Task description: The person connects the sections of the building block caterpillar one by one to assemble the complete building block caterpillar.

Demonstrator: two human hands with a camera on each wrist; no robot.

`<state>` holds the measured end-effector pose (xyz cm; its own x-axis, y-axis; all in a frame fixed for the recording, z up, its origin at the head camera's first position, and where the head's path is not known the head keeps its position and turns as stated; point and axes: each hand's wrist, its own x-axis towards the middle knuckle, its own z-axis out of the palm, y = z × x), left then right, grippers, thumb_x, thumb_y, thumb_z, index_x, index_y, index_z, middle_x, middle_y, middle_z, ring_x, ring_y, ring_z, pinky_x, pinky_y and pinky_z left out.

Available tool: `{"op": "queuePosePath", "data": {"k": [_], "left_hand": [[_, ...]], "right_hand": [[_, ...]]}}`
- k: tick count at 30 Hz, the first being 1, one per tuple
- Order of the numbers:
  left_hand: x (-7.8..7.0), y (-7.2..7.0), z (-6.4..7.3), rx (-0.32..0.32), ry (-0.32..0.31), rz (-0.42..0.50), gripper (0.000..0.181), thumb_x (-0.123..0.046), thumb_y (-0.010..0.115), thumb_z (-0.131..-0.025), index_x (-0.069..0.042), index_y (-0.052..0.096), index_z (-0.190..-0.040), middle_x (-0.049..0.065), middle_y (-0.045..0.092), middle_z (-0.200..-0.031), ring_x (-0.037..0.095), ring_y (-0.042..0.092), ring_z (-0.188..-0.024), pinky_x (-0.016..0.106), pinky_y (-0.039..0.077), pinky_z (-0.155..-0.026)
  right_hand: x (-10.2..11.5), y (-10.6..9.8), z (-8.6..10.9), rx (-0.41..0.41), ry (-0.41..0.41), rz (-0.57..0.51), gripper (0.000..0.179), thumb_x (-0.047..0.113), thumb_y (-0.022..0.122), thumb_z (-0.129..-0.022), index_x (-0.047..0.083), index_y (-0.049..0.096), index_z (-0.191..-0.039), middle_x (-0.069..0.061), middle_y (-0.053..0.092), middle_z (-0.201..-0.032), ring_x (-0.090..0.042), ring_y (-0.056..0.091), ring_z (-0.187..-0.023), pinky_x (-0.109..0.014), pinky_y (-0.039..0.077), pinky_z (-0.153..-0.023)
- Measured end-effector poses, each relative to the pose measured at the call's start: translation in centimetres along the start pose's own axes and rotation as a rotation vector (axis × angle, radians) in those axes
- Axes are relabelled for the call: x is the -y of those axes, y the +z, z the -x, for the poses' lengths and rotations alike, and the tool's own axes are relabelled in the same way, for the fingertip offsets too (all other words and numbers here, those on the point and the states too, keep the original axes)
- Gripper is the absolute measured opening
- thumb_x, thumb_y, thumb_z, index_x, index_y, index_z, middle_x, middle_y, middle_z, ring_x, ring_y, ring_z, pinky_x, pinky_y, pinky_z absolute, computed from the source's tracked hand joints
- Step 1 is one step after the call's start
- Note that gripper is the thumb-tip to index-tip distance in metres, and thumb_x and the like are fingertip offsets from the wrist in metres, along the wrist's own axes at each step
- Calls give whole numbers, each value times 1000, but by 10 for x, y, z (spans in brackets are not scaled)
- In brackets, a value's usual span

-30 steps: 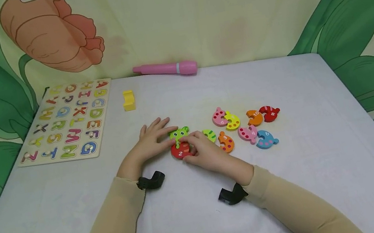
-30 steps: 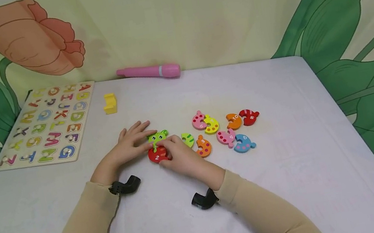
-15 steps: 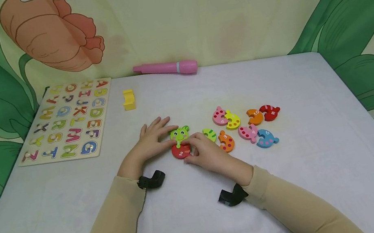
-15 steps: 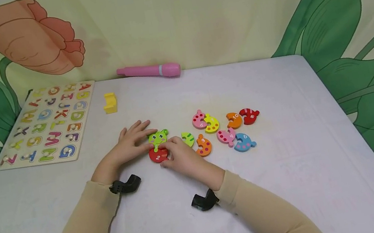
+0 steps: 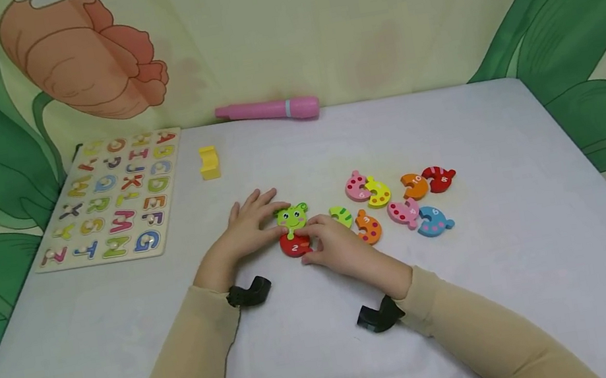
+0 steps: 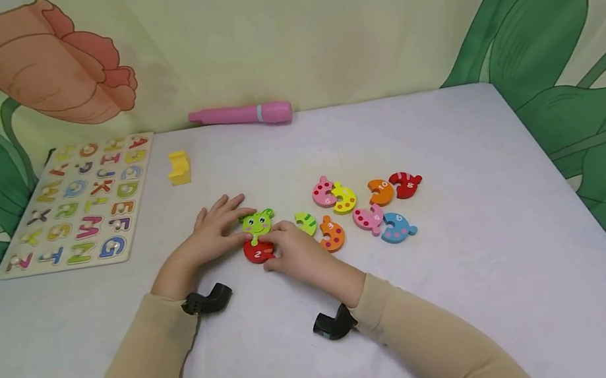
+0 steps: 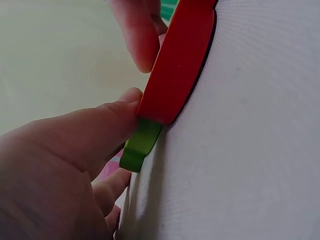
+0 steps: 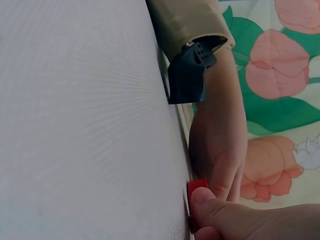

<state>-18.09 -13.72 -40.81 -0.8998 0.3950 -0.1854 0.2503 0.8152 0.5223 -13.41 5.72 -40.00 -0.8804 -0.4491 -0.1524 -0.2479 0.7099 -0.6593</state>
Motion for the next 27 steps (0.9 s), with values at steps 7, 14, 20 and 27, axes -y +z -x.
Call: {"op": "queuePosePath", "data": {"k": [7,14,20,27], "left_hand": [[-1,0,-3,-9,8,4,52,-44,57,-83,-26,48,-131,2,21,-152,27,2,-142,60,-5,-107],[2,1,2,-12,25,-39,53,-45,54,-85,-25,45,-133,3,20,-152,28,3,-141,62,-3,-107],[3,3,4,-6,20,-29,55,-48,54,-84,-26,45,-133,2,20,-152,27,3,-142,61,-3,-107],[3,5,1,-23,13,-26,54,-48,55,-82,-28,46,-132,0,20,-152,25,3,-142,60,-4,-108]], "right_hand": [[-1,-2,0,-10,-3,16,53,26,74,-74,15,58,-123,-9,51,-121,-15,54,-88,-26,49,-75],[0,2,1,3,-1,-7,53,27,73,-76,15,56,-124,-8,50,-120,-13,53,-72,-23,48,-65],[0,-3,5,50,-18,31,56,30,71,-77,14,52,-127,-6,48,-121,-8,50,-67,-19,45,-61],[-10,-46,13,97,-64,-22,61,27,69,-80,15,43,-134,-5,46,-123,-12,53,-76,-23,48,-65]]}}
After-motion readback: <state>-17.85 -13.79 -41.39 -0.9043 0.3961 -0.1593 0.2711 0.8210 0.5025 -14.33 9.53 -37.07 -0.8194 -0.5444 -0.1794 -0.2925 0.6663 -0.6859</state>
